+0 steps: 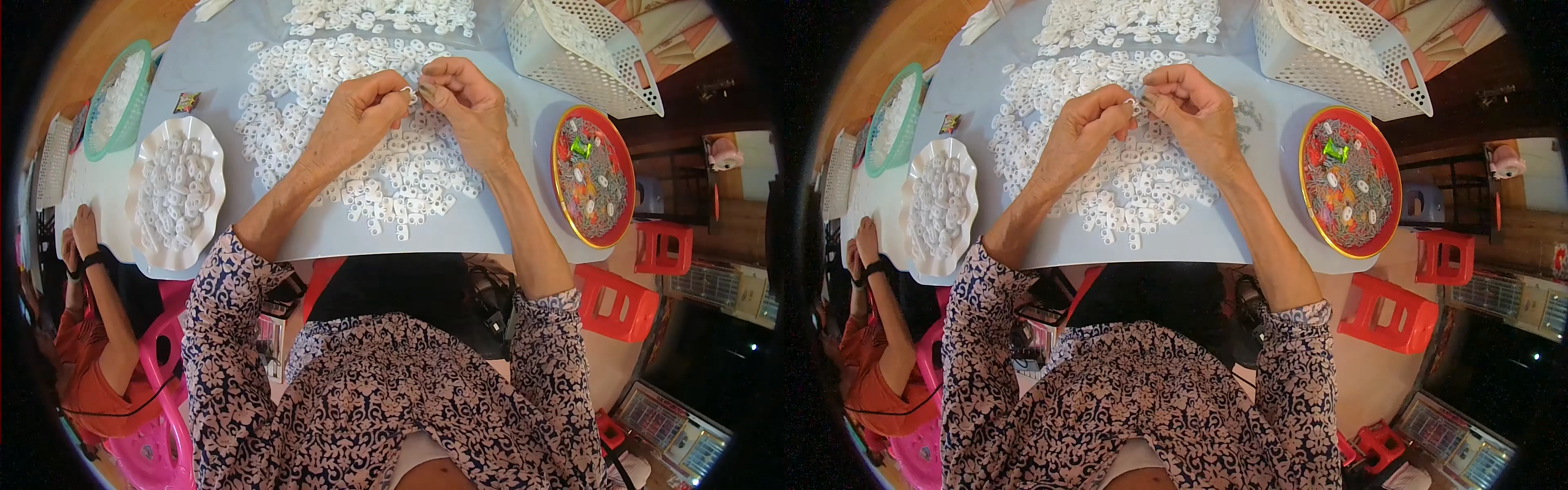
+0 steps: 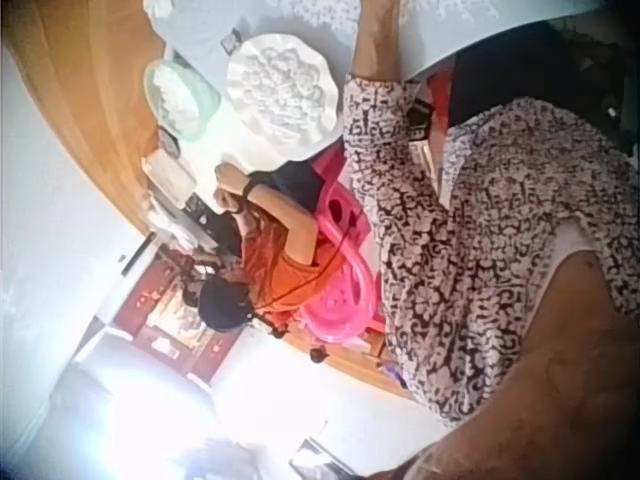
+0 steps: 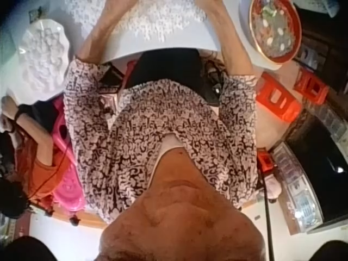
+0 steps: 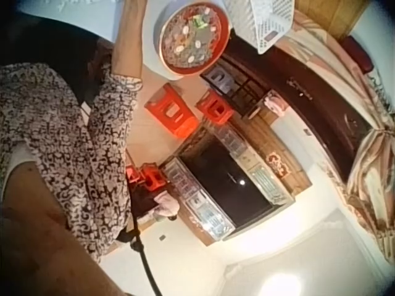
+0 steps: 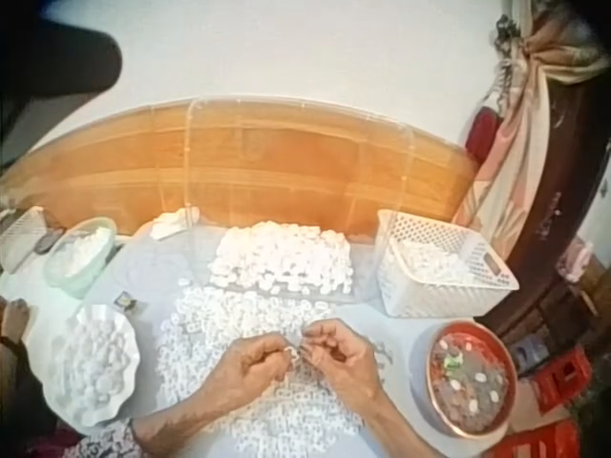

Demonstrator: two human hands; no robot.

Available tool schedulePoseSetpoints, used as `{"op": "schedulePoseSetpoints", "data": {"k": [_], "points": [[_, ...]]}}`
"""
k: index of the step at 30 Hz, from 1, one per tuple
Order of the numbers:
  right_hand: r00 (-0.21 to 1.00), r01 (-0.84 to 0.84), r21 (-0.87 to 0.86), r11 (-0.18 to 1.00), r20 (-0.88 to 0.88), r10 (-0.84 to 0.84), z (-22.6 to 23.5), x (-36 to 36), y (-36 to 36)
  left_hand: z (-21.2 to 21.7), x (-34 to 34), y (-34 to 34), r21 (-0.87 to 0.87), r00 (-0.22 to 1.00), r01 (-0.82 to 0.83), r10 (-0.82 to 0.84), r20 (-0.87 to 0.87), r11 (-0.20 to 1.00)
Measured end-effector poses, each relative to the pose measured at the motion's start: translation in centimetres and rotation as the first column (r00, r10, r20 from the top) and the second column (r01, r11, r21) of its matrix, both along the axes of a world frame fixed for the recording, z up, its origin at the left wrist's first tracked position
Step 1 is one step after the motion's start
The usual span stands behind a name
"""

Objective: Assembling or inspecting small white plastic components by hand at a workbench.

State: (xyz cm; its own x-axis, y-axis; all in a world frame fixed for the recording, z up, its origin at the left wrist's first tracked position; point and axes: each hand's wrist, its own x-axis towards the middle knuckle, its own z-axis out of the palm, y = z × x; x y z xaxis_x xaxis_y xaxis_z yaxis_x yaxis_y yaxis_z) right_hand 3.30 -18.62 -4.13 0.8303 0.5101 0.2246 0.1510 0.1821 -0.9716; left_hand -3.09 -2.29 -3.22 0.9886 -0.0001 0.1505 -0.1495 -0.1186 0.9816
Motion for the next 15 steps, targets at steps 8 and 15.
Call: {"op": "schedulePoseSetpoints", "data": {"k": [8,15], "points": [[0.999,-0.036,-0.051,0.998,0.035,0.038,-0.06,0.09,-0.34,-0.4,0.09,0.19,0.03,1.0,0.019,-0.019,0.005,0.999],[0.994,-0.053,-0.033,0.998,0.098,0.056,0.4,-0.04,-0.63,-0.56,0.08,0.08,0.089,0.997,0.06,-0.064,0.04,0.994]]}}
